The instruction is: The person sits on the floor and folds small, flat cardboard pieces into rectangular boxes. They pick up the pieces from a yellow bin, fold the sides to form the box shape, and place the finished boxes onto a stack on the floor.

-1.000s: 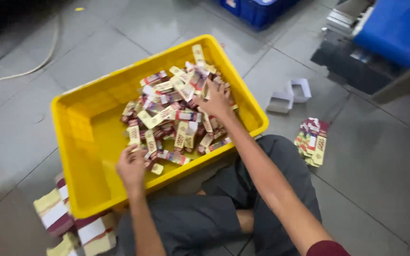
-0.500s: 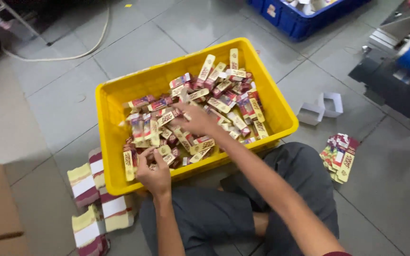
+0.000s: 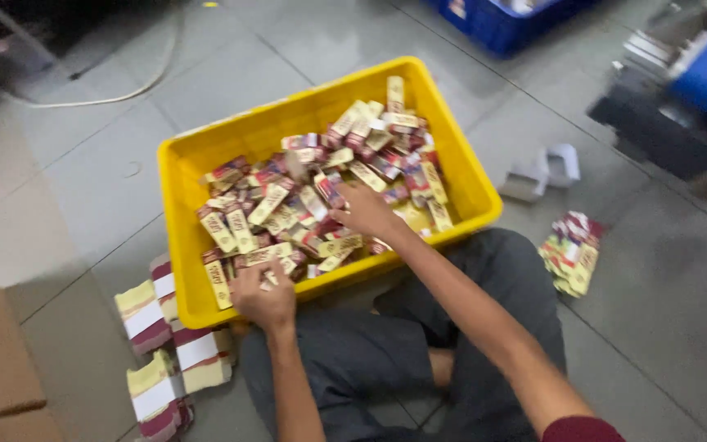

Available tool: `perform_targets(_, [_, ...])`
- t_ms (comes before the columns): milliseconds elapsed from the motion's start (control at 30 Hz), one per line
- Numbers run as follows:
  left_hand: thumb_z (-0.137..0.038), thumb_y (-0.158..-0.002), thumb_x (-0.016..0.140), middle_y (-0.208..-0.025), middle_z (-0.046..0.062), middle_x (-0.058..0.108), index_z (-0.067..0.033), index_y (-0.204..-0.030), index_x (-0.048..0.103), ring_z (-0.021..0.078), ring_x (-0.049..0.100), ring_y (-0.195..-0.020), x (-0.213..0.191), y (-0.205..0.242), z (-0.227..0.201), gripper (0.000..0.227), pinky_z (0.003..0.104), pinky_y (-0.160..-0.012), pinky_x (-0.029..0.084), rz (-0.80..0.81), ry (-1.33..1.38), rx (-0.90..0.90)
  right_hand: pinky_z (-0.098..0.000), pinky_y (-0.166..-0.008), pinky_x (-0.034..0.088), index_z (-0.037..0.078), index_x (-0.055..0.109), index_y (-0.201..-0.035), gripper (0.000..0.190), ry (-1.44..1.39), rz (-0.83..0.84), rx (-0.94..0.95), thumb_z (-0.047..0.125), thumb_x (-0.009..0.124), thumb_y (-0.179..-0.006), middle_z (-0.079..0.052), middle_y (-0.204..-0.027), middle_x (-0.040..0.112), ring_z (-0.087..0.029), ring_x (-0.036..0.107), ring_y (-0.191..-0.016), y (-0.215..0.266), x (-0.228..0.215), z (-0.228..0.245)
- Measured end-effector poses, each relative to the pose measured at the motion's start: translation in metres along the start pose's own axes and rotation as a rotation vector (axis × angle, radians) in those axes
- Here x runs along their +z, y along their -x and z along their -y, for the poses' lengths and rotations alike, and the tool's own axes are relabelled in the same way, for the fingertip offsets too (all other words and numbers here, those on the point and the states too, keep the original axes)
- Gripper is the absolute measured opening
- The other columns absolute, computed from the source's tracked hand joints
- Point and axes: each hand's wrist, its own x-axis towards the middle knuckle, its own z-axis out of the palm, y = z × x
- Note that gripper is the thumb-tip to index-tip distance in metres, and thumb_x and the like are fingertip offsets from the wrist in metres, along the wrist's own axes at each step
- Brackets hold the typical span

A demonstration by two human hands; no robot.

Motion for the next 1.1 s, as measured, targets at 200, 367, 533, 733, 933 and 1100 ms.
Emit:
perform_targets(200, [-0.008,-0.110,0.052,-0.051,0.000,0.040,-0.0122,-0.058,0.044,0.0148,0.028,-0.040,-0.016,0.016,-0.009,0.053,0.028,-0.043,0.024,-0.084,0.294,-0.357,-0.0315,-0.085,0.057,-0.001,0.072,-0.106,0.021,-0.454,-0.420,-0.235,0.003,0.071,-0.085,-0.010,-0.108,0.077,-0.023,0.072,-0.091,0.144,-0.138,0.023])
perform_targets(367, [-0.011,-0.113,0.041,-0.056,0.000,0.036,-0.0079,-0.063,0.037,0.0131,0.023,-0.049,-0.037,0.010,-0.056,0.050,0.029,-0.049,0.021,-0.010,0.531,-0.263,-0.0271,-0.075,0.055,0.002,0.075,-0.100,0.010,-0.352,-0.867,0.179,0.004,0.069,-0.092,-0.006,-0.096,0.075,-0.016,0.067,-0.079,0.244,-0.185,-0.066])
perform_targets(533, [-0.013,-0.113,0.035,-0.061,0.000,0.035,-0.0094,-0.069,0.037,0.0120,0.022,-0.053,-0.038,0.019,-0.065,0.044,0.027,-0.052,0.023,0.035,0.575,-0.143,-0.0468,-0.099,0.044,-0.002,0.056,-0.139,0.073,0.041,-0.854,0.782,0.038,0.081,-0.085,-0.023,-0.126,0.063,-0.038,0.059,-0.115,0.304,-0.165,-0.208])
perform_targets(733, [-0.022,-0.113,0.051,-0.057,0.002,0.043,-0.0108,-0.069,0.054,0.0173,0.041,-0.052,-0.053,0.010,-0.083,0.046,0.027,-0.066,0.040,0.002,0.563,-0.193,-0.0679,-0.103,0.042,-0.023,0.039,-0.145,0.119,-0.303,-0.400,1.142,0.057,0.088,-0.073,-0.046,-0.131,0.056,-0.057,0.062,-0.117,0.300,-0.164,-0.218])
perform_targets(933, [-0.017,-0.113,0.052,-0.057,0.010,0.053,-0.0072,-0.069,0.058,0.0215,0.049,-0.055,-0.089,-0.008,-0.121,0.045,0.034,-0.064,0.042,0.072,0.558,-0.200,-0.0534,-0.078,0.057,-0.003,0.080,-0.104,0.064,-0.085,-0.446,1.142,0.040,0.096,-0.059,-0.025,-0.096,0.077,-0.046,0.073,-0.100,0.300,-0.122,-0.299])
perform_targets(1100, [-0.015,-0.111,0.053,-0.052,0.011,0.054,-0.0084,-0.068,0.060,0.0167,0.047,-0.048,-0.101,-0.025,-0.130,0.044,0.031,-0.055,0.039,0.149,0.630,-0.157,-0.0577,-0.076,0.057,-0.007,0.078,-0.103,0.068,-0.022,-0.389,1.055,0.057,0.081,-0.080,-0.031,-0.094,0.075,-0.049,0.073,-0.093,0.308,-0.129,-0.308])
